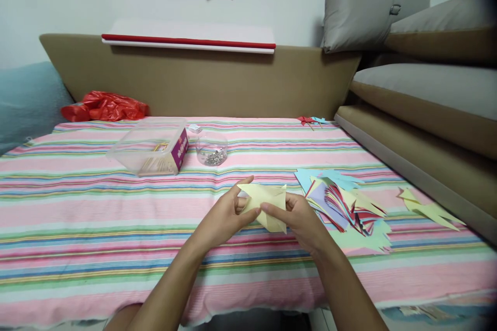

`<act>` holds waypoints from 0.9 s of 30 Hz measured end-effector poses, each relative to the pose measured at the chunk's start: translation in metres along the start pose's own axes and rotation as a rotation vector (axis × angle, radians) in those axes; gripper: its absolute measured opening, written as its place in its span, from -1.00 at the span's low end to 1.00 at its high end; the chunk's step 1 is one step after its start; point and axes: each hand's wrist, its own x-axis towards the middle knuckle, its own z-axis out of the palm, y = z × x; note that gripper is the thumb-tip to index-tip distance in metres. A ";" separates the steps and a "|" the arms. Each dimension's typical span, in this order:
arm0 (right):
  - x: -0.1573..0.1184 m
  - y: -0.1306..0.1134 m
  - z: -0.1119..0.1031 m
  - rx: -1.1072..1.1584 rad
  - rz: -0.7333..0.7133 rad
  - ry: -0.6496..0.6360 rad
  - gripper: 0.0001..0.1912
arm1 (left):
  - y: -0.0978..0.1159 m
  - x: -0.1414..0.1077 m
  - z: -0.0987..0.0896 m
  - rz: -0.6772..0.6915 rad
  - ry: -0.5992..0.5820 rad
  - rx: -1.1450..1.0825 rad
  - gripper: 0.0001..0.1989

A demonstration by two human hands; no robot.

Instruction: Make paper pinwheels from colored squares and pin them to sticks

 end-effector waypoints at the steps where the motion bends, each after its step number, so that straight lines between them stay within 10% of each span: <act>1: 0.000 0.001 0.001 -0.005 0.001 0.008 -0.57 | 0.000 0.000 -0.001 0.002 -0.002 0.010 -0.19; 17: 0.013 0.024 0.037 0.335 -0.251 0.381 -0.55 | -0.011 0.009 0.034 0.076 0.312 -0.232 -0.61; 27: 0.010 0.023 0.052 0.430 -0.193 0.280 -0.60 | -0.013 0.011 0.039 0.100 0.465 -0.314 -0.70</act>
